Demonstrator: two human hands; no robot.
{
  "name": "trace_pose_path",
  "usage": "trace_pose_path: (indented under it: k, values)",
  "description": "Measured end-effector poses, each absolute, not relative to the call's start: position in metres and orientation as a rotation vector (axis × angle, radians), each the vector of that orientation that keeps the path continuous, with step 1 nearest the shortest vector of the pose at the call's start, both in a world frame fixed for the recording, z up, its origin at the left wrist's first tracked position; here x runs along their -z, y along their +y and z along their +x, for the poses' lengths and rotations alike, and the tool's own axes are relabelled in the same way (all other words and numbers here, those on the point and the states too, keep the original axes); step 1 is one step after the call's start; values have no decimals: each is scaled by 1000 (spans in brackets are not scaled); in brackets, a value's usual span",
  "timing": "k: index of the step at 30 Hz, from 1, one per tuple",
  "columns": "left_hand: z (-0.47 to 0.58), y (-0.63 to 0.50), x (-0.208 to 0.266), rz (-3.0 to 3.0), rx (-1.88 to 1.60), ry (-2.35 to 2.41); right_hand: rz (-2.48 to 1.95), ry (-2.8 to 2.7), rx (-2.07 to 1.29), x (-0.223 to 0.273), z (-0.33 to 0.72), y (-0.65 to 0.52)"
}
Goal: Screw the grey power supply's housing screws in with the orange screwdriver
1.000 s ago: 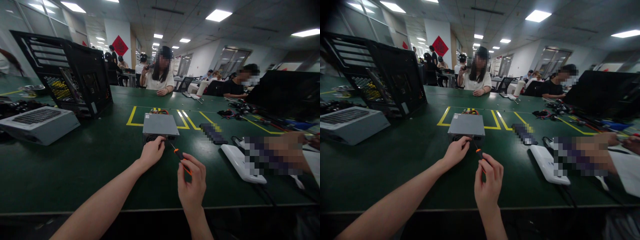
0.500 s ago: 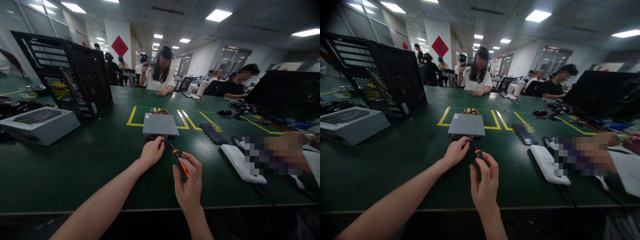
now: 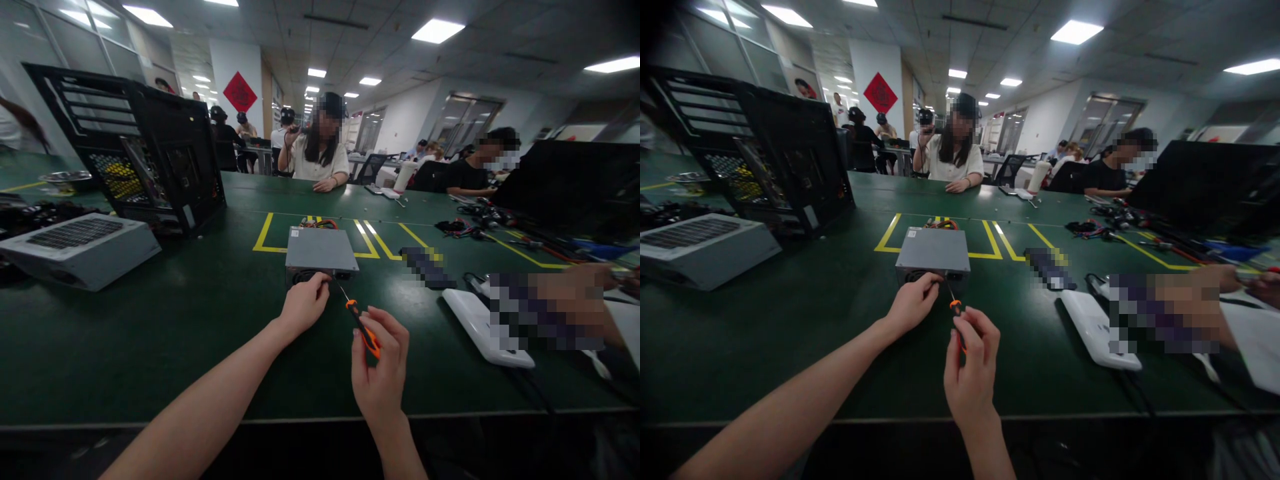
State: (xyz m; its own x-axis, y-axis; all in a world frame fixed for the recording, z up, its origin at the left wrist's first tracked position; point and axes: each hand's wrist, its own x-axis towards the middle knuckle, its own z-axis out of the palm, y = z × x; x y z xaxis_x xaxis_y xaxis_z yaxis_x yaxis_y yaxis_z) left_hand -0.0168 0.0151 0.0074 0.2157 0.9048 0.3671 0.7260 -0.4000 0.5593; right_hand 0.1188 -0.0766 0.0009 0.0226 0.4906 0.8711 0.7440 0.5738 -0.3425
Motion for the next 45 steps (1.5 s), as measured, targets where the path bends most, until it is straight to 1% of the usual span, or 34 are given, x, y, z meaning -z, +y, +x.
trace_pose_path:
  k: [3,9,14,19,24,30,35,39,45]
  values:
    - [-17,15,-8,2219,-970,1537,-1033,-1639,269,-1,118,-76]
    - [-17,14,-11,2209,-944,1561,-1199,-1601,406,2,121,-76]
    - [-17,14,-11,2208,-955,1546,-1179,-1555,327,4,119,-76]
    - [-17,13,-12,2212,-933,1567,-1089,-1589,356,1,117,-75]
    - [-17,15,-10,2221,-956,1548,-1113,-1592,237,1,119,-75]
    - [-16,14,-11,2204,-933,1584,-1055,-1606,286,-1,118,-75]
    - [-16,13,-12,2204,-925,1587,-1122,-1594,336,0,119,-74]
    - [-17,14,-11,2221,-933,1568,-1029,-1619,320,-1,118,-73]
    - [-17,16,-9,2225,-955,1549,-1126,-1602,401,-5,118,-72]
